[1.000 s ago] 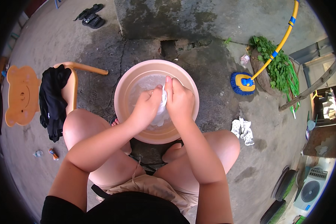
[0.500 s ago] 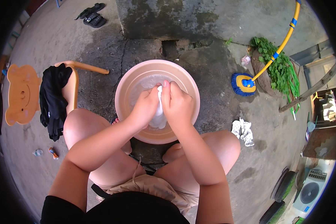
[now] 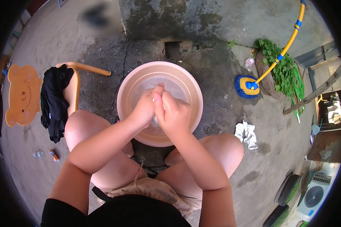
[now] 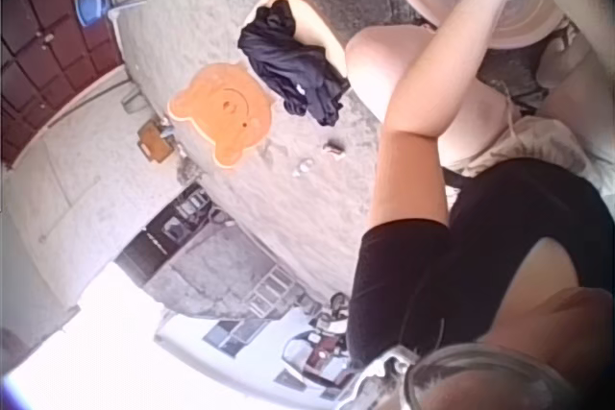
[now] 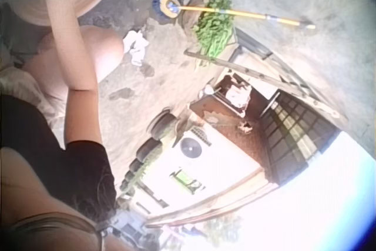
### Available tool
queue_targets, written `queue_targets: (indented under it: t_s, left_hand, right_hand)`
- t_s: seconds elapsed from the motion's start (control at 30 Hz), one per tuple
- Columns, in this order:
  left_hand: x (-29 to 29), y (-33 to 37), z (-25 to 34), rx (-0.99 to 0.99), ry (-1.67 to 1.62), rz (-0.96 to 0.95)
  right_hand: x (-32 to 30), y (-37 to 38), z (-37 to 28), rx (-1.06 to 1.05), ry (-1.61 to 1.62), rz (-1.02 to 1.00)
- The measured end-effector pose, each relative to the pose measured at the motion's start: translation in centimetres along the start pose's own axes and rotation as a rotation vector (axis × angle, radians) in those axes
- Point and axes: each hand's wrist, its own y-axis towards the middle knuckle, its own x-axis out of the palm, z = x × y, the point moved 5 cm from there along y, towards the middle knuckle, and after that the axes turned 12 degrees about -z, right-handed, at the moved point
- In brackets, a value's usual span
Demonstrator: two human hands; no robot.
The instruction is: The person washes clothes in a basin of soapy water by hand, dipping, scrubbing, unfolding, and wringing out a shirt and a sock.
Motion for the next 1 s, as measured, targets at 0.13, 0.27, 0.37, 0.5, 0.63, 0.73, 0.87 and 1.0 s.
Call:
queue_targets:
  t_s: [0.13,0.27,0.37,0.5,0.63,0.73,0.87,1.0]
  left_hand:
    - [-0.3,0.2,0.0,0.000,0.065,-0.057]
    - [1.1,-0.3,-0.1,0.039,0.106,0.005]
    - [1.0,-0.3,0.1,0.042,0.066,-0.027]
    - [-0.3,-0.1,-0.2,-0.031,-0.002,-0.081]
    - [1.4,-0.6,-0.7,-0.026,0.007,0.028]
    - [1.7,-0.6,-0.3,0.028,0.034,-0.036]
    - [0.5,-0.4,0.2,-0.028,-0.101,-0.076]
    - [0.9,-0.7,0.1,-0.053,0.038,-0.030]
  right_hand:
    - [0.1,-0.1,-1.4,-0.077,-0.061,-0.067]
    - [-0.4,1.3,3.2,0.159,-0.007,0.042]
    - [-0.4,0.8,2.4,0.199,0.044,0.061]
    - [-0.1,-0.4,-1.8,-0.056,-0.030,-0.055]
    - [-0.6,0.6,2.0,0.035,0.030,0.034]
    - [-0.8,1.0,3.9,0.203,0.028,0.058]
    - [-0.2,-0.4,-0.7,0.048,0.032,-0.013]
    - [-0.5,0.3,0.3,-0.010,-0.032,0.010]
